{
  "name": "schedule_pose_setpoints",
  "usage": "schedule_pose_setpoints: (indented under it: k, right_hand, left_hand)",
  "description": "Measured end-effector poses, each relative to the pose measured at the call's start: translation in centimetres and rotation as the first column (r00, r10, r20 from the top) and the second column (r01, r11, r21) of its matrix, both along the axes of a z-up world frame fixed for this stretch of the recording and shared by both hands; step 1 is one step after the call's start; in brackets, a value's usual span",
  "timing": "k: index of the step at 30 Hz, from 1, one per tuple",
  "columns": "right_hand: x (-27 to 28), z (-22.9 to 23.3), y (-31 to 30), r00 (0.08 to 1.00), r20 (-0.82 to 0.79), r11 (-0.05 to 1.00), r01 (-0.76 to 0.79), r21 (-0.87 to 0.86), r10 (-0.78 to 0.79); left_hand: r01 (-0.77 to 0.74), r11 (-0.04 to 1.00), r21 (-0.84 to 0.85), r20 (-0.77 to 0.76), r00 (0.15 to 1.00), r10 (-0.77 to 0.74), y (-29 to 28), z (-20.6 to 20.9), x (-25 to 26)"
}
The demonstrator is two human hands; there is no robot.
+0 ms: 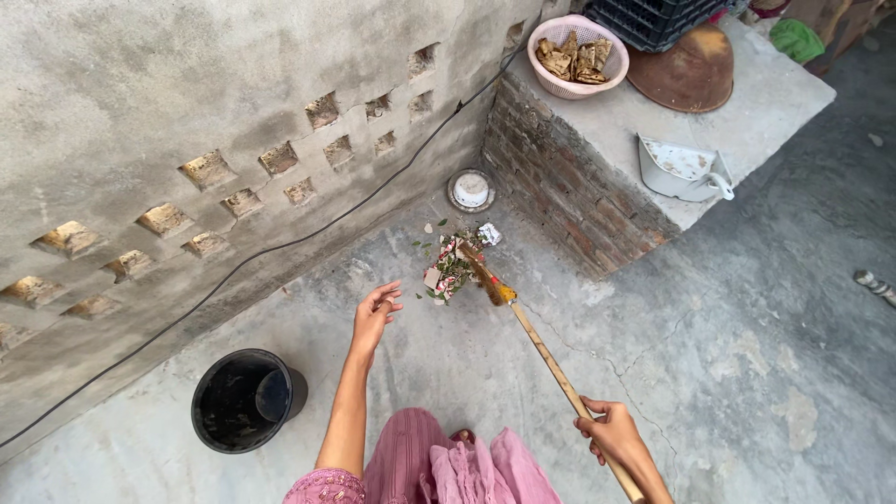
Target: The person sweeps debris and fallen petals on a concrete floor using a broom, collects the pile into a dustpan, and empties it into a black bucket.
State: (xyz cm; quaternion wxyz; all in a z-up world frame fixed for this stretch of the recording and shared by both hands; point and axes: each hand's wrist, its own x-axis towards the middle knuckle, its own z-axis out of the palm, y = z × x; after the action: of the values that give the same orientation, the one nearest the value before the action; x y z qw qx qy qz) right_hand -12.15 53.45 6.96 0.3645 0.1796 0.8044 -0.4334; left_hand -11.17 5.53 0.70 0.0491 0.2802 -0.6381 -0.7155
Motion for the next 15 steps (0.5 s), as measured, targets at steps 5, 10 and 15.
schedule_pose_setpoints:
  k: [5,10,15]
  right_hand:
    - [-2.7,0.5,-1.5,0.997,0.006,0.988,-0.074,0.134,0.074]
    - [-7.5,-3.0,-0.9,0.995,-0.022,0.990,0.090,-0.106,-0.093]
    - [-16.6,-3.7,-0.7,0.973,-0.002,0.939,0.222,-0.262,-0.230]
  left_hand:
    - [0.026,0.999,-0.031,-0.005,1.000,-0.026,0.1,0.6,-1.8]
    - [0.058,0.998,-0.019,-0.025,0.998,-0.059,0.3,0.0,-5.4]
    - [0.121,0.993,-0.003,-0.045,0.992,-0.121,0.7,-1.3,-15.2]
